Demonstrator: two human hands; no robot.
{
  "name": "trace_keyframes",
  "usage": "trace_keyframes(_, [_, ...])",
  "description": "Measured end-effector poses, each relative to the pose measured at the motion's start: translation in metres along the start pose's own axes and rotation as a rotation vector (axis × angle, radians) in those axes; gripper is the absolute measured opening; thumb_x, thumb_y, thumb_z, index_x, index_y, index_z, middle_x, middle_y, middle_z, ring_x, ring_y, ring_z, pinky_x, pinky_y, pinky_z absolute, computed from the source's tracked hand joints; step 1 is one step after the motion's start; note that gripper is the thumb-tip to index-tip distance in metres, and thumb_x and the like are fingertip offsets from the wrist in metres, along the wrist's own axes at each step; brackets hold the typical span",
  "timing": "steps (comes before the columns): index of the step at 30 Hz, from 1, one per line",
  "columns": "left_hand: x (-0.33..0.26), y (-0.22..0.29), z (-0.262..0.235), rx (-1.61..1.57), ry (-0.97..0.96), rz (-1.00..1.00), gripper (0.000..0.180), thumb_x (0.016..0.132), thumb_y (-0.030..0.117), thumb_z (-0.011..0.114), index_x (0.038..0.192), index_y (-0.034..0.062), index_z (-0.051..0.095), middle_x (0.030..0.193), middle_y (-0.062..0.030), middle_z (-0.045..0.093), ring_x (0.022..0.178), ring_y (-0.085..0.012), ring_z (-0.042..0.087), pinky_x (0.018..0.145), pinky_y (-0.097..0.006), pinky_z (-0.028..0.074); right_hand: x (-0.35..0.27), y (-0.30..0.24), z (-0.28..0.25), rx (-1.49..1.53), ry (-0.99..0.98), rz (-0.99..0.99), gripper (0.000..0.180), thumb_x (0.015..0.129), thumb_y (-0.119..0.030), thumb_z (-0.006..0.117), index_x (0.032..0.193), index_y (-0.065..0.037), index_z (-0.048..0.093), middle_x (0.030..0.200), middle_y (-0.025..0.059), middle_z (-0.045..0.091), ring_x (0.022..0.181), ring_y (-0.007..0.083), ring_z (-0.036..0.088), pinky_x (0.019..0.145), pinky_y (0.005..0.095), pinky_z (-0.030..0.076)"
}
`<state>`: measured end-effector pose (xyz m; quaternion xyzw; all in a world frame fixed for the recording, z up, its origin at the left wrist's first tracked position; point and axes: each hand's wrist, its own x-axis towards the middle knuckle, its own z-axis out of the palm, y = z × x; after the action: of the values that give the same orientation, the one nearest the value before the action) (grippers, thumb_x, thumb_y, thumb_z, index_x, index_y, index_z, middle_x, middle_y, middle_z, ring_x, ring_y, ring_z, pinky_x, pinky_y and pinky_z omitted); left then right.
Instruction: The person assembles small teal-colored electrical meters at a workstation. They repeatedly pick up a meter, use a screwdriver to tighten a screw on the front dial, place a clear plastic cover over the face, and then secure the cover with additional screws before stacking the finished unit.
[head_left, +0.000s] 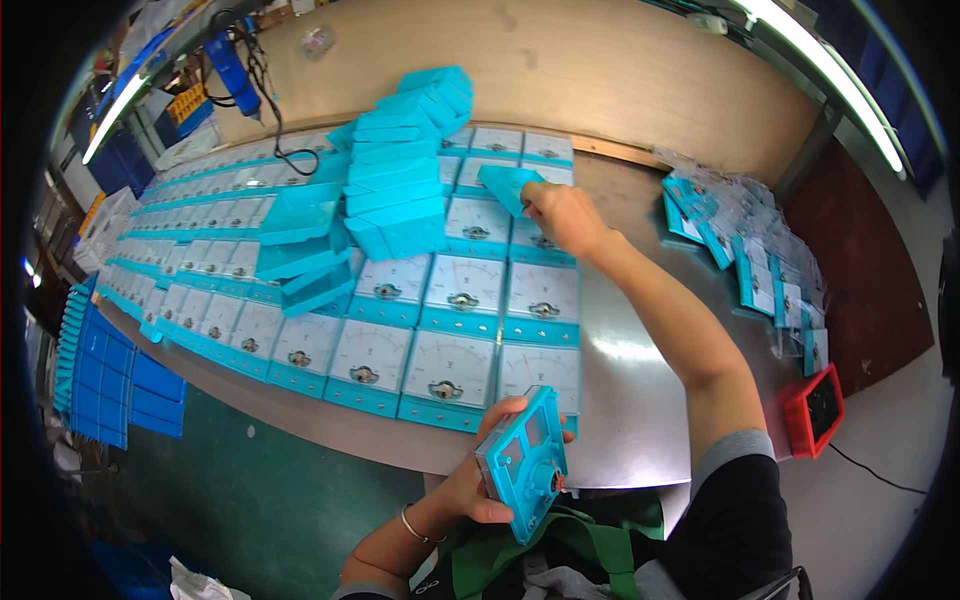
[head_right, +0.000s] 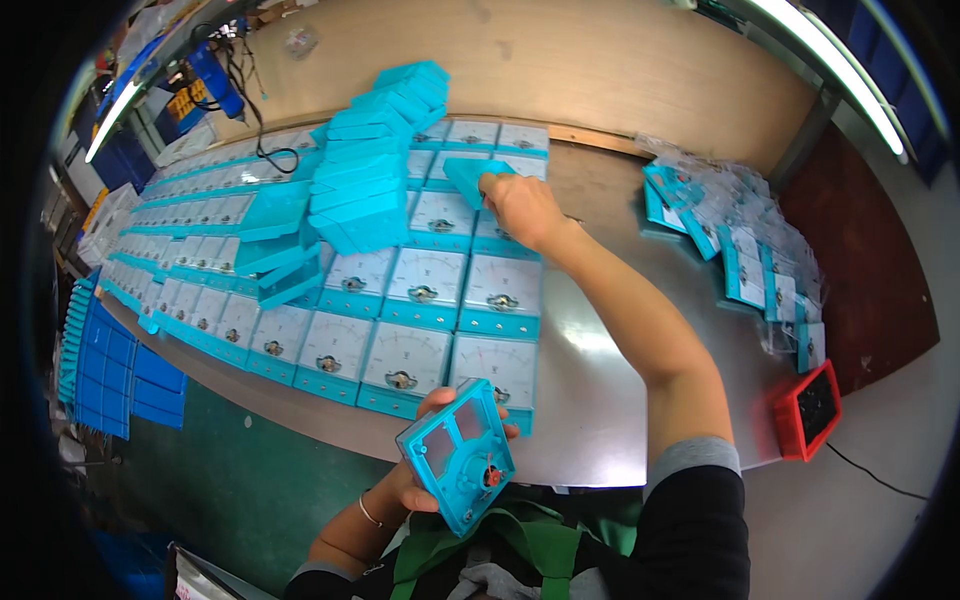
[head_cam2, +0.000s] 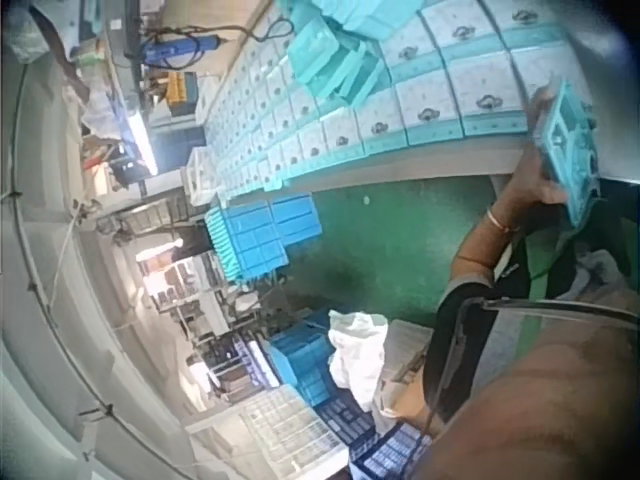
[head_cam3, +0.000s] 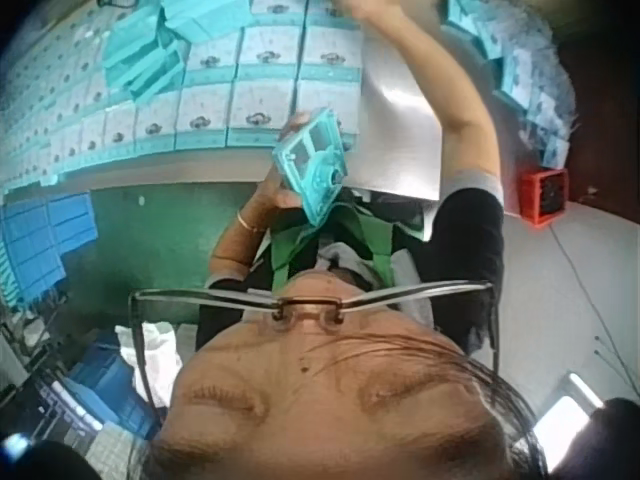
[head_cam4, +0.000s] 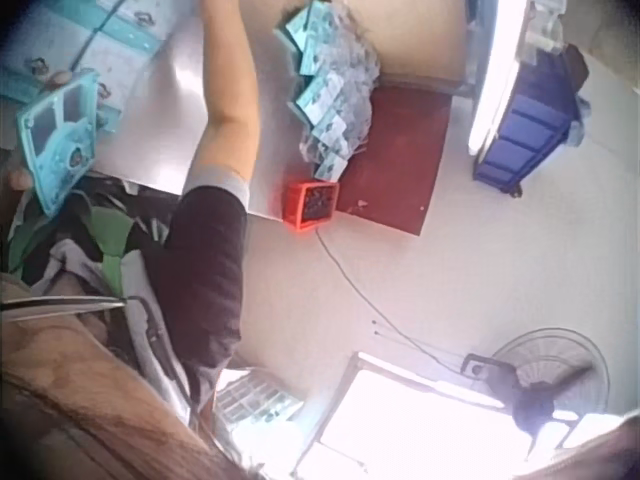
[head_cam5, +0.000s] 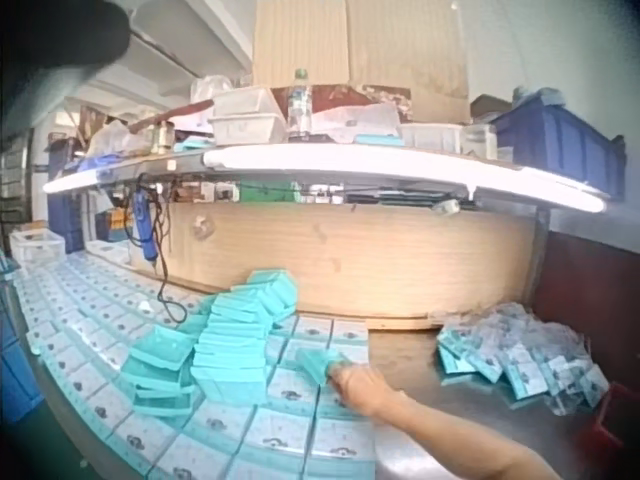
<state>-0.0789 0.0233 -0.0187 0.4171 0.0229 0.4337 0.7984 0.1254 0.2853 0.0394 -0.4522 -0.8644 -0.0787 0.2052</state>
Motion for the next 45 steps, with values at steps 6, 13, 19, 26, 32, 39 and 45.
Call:
trace_keyframes(6, [0.019,-0.023,0.026,-0.025,-0.083,-0.174,0.107,0.065,0.029,0.081,0.148,0.0231,0.013,0.142,-0.0181,0.027,0.125,-0.0339,0.040,0.089,-0.047,0.049,-0.147,0.013,-0.145,1.181,-0.091,0.765,0.019,0.088,-0.018,0.064,0.095,-0.001,0.059,0.068,0.0040,0.059,0.051,0.0086,0.059,0.036,0.0186,0.035])
trace_keyframes(13, [0.047,-0.065,0.044,0.108,-0.063,-0.259,0.102,0.066,0.024,0.078,0.146,0.0242,0.015,0.119,-0.0169,0.043,0.096,-0.0295,0.060,0.084,-0.043,0.050,-0.244,0.032,-0.094,0.379,-0.047,0.679,0.044,0.081,-0.028,0.068,0.112,0.002,0.061,0.083,0.0122,0.067,0.074,0.0224,0.064,0.071,0.0339,0.051])
trace_keyframes(19, [0.044,-0.058,0.056,0.214,0.103,-0.281,0.103,0.064,0.028,0.080,0.144,0.0220,0.014,0.118,-0.0160,0.043,0.096,-0.0298,0.061,0.085,-0.043,0.051,-0.277,-0.068,-0.125,-0.180,-0.335,0.561,0.075,0.066,-0.038,0.078,0.133,-0.016,0.051,0.132,0.0271,0.046,0.110,0.0434,0.053,0.087,0.0468,0.048])
trace_keyframes(26, [0.062,-0.063,0.064,0.284,0.187,-0.254,0.105,0.063,0.037,0.082,0.143,0.0163,0.017,0.127,-0.0141,0.041,0.111,-0.0291,0.054,0.091,-0.044,0.048,-0.308,-0.065,-0.142,0.894,-0.124,0.686,0.080,0.072,-0.039,0.074,0.140,-0.011,0.042,0.134,0.0222,0.047,0.116,0.0313,0.050,0.091,0.0389,0.046])
trace_keyframes(32, [0.063,-0.077,0.063,0.289,0.197,-0.097,0.101,0.068,0.029,0.080,0.143,0.0165,0.013,0.127,-0.0140,0.037,0.108,-0.0256,0.052,0.091,-0.040,0.047,-0.311,-0.109,-0.125,1.385,0.012,0.665,0.083,0.087,-0.053,0.053,0.143,0.004,0.029,0.137,0.0216,0.042,0.128,0.0296,0.040,0.106,0.0394,0.030])
trace_keyframes(39, [0.058,-0.071,0.059,0.313,0.184,-0.096,0.104,0.067,0.032,0.081,0.143,0.0139,0.012,0.132,-0.0140,0.035,0.122,-0.0272,0.041,0.101,-0.041,0.037,-0.302,-0.125,-0.132,1.390,0.007,0.664,0.080,0.084,-0.036,0.064,0.145,0.001,0.026,0.138,0.0204,0.041,0.126,0.0277,0.041,0.105,0.0384,0.032])
trace_keyframes(45, [0.055,-0.070,0.059,0.346,0.137,-0.156,0.104,0.068,0.029,0.081,0.143,0.0134,0.012,0.136,-0.0140,0.030,0.128,-0.0277,0.035,0.105,-0.043,0.032,-0.304,-0.124,-0.140,1.392,-0.123,0.676,0.081,0.080,-0.021,0.068,0.147,-0.004,0.024,0.141,0.0207,0.039,0.130,0.0305,0.040,0.109,0.0376,0.028])
